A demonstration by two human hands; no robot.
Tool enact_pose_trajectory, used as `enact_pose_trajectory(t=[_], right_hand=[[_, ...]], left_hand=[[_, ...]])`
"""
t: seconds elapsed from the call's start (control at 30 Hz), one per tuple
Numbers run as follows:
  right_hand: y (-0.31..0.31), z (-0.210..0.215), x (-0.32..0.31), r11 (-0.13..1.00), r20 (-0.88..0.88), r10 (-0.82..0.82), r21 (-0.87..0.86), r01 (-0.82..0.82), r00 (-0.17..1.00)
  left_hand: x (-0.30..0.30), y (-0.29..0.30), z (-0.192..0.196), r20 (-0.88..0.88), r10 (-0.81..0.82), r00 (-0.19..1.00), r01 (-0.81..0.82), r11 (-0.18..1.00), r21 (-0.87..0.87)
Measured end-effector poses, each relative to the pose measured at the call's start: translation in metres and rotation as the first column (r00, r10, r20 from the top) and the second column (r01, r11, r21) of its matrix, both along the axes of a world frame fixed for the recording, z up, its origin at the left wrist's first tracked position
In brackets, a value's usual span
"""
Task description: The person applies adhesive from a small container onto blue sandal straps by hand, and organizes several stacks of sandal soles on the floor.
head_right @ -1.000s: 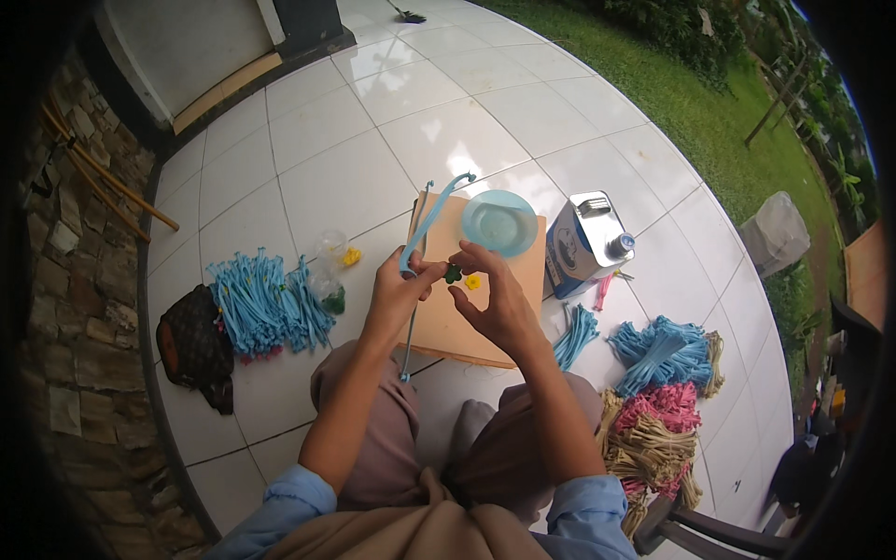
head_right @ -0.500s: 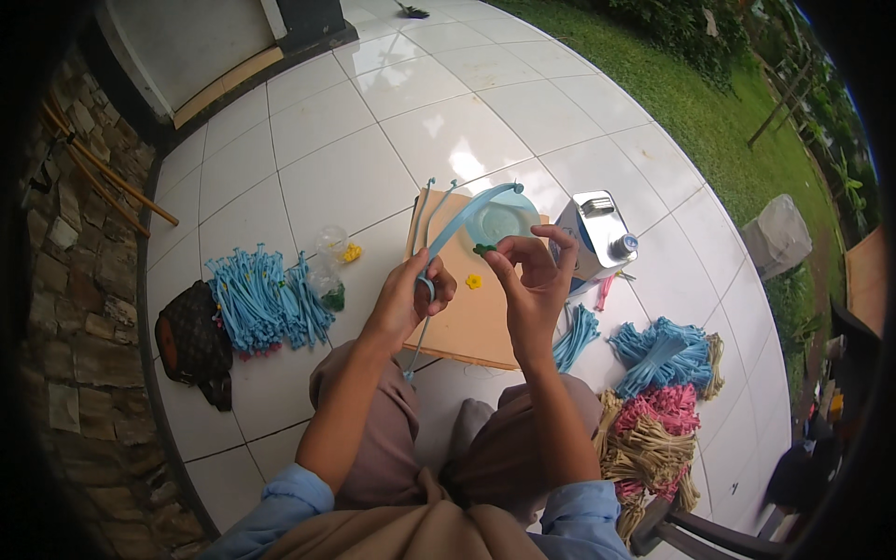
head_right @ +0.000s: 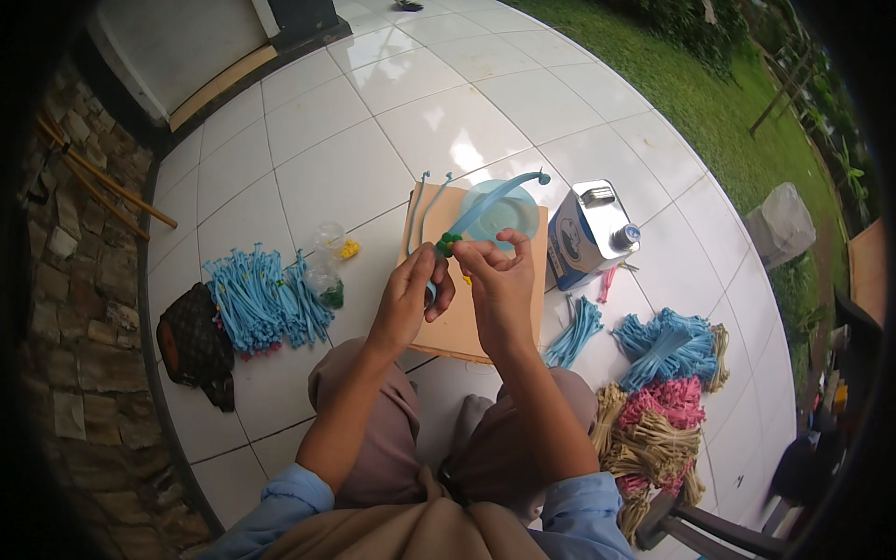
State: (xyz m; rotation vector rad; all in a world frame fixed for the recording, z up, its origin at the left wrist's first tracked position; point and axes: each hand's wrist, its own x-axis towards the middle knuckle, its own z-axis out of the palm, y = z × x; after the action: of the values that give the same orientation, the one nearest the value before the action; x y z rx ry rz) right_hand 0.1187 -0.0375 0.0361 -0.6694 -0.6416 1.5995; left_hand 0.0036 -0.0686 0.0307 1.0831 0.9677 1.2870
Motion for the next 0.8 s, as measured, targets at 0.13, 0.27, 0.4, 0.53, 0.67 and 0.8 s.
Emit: enact_pose_trajectory(t=[0.13, 0.27, 0.4, 0.53, 0.67, 0.8], right_hand=[[0.0003, 0.0001, -0.0002, 1.000, 0.006, -0.002, 0.009, 0.002, 1.000], [0.0002, 0.0003, -0.0003, 0.999, 0.016, -0.017, 0.041, 0.016, 1.000], [0.0002, 0.0000, -0.0004, 0.999, 0.030, -0.028, 0.036, 0.027, 0.999], [-0.0003, -0.0022, 0.0005, 0.996, 0.104, -0.057, 0.073, 0.050, 0.993], [-0.0020, 0.0011, -0.0035, 0.987, 0.220, -0.099, 0.149, 0.067, 0.971], [-0.0018, 0.0002, -0.0020, 0.990, 0.219, -0.066, 0.133, 0.038, 0.974]], left_hand=[[0.0011, 0.0004, -0.0023, -0.006, -0.009, 1.000, 0.009, 1.000, 0.007], [0.0020, 0.0004, -0.0022, -0.002, -0.013, 1.000, 0.013, 1.000, 0.015], [0.0008, -0.0008, -0.0019, -0.013, -0.034, 0.999, 0.035, 0.999, 0.022], [0.0010, -0.0015, 0.0002, -0.040, -0.043, 0.998, 0.043, 0.999, 0.019], [0.0008, -0.0022, -0.0014, -0.032, -0.039, 0.999, 0.040, 0.999, 0.024], [0.0066, -0.0015, 0.0072, -0.053, 0.000, 0.999, -0.002, 0.999, -0.032]])
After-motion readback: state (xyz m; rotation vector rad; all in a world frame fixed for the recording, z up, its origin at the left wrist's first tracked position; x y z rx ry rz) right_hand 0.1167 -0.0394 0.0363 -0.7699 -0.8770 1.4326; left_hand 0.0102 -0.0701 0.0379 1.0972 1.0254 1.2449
